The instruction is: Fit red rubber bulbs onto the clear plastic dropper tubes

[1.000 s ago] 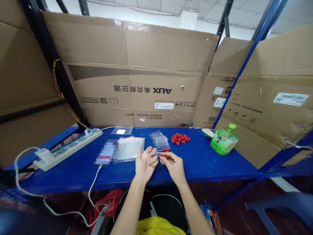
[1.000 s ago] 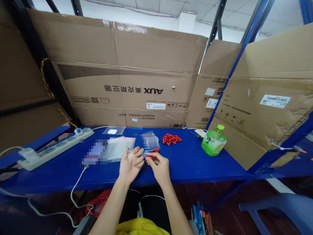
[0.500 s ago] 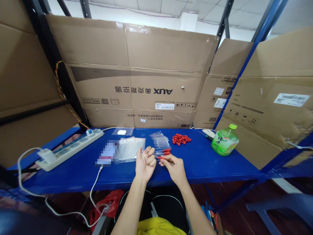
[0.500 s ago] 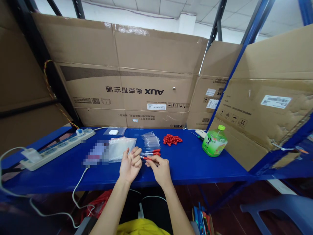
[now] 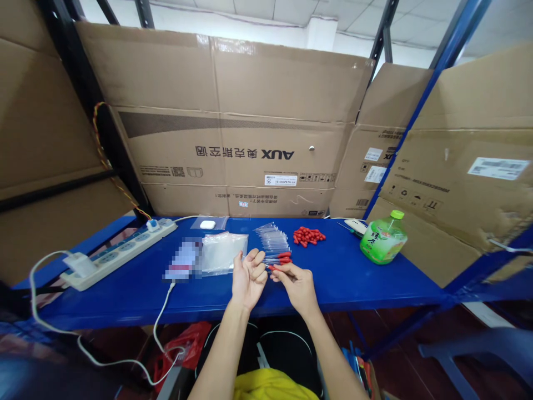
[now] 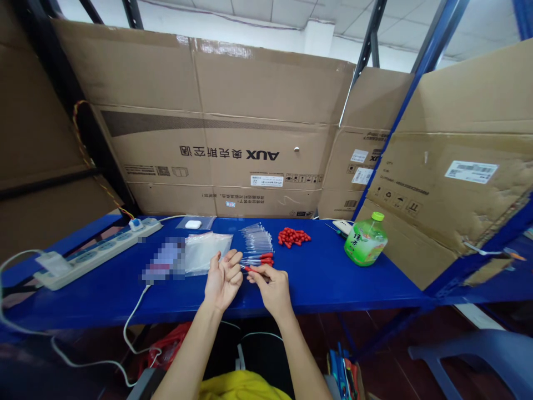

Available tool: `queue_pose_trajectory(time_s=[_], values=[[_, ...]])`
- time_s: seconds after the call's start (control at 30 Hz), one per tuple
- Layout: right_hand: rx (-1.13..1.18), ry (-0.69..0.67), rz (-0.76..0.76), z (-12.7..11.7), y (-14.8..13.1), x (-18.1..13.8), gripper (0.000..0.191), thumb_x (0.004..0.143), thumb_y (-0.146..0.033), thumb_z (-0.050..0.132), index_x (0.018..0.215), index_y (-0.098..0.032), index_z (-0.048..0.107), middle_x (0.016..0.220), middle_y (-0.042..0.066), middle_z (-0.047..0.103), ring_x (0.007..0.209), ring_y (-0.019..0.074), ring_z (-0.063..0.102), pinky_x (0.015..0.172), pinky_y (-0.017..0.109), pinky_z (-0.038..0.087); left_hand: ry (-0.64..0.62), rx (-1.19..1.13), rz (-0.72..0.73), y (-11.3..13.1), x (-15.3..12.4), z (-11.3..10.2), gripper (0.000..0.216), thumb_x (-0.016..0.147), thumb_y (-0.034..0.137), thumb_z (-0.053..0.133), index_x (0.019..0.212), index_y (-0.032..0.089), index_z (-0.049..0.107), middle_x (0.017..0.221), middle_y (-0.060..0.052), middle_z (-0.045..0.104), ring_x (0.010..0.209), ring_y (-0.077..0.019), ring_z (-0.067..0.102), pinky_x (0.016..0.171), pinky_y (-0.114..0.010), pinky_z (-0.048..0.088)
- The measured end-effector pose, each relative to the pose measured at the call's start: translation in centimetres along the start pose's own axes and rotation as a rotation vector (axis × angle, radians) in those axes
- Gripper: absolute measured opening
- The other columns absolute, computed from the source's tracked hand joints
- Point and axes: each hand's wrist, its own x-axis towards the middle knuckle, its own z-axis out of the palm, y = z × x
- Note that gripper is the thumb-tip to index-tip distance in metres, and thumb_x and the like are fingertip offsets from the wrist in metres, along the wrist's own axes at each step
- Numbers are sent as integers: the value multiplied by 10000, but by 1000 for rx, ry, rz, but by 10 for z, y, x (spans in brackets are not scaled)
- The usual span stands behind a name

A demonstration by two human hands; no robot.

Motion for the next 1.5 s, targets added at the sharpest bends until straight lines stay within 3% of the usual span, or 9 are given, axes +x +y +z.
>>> queue_pose_trajectory(time_s=[0.37, 0.77, 1.23, 1.37, 1.5], values=[[-2, -15, -20, 1, 2, -1, 172, 856, -343, 734, 945, -207, 788, 818, 44, 788, 711, 232, 769, 699, 322, 645, 47, 48, -26, -6, 0, 0, 359, 988, 381, 470, 753, 212, 256, 656, 79, 224, 421, -40, 89, 396, -210, 114], [-11, 24, 10, 3, 3, 1, 230, 845, -375, 744, 998, -207, 772, 892, 51, 790, 811, 260, 776, 799, 381, 658, 6, 26, -50, -5, -3, 3, 351, 953, 361, 510, 768, 215, 250, 669, 68, 268, 435, -48, 154, 395, -186, 157], [-87, 1, -48, 1, -1, 2, 203, 888, -367, 691, 991, -211, 771, 861, 42, 784, 771, 233, 767, 759, 343, 642, 14, 57, -66, -4, -1, 0, 318, 944, 361, 523, 773, 206, 305, 666, 67, 322, 421, -40, 182, 369, -164, 169], [-238, 10, -76, -18, -9, 22, 220, 912, -391, 652, 999, -222, 763, 932, 53, 769, 803, 213, 730, 747, 317, 602, 134, 164, 65, -5, 4, -2, 130, 926, 301, 517, 907, 191, 450, 848, -6, 540, 455, -49, 330, 345, -148, 184], [-514, 8, -130, -47, -3, 53, 221, 898, -411, 658, 964, -241, 782, 947, 61, 720, 757, 196, 636, 722, 317, 524, 281, 360, 354, -9, 7, -1, 126, 913, 305, 550, 985, 207, 519, 1000, -32, 589, 489, -58, 419, 330, -156, 184]])
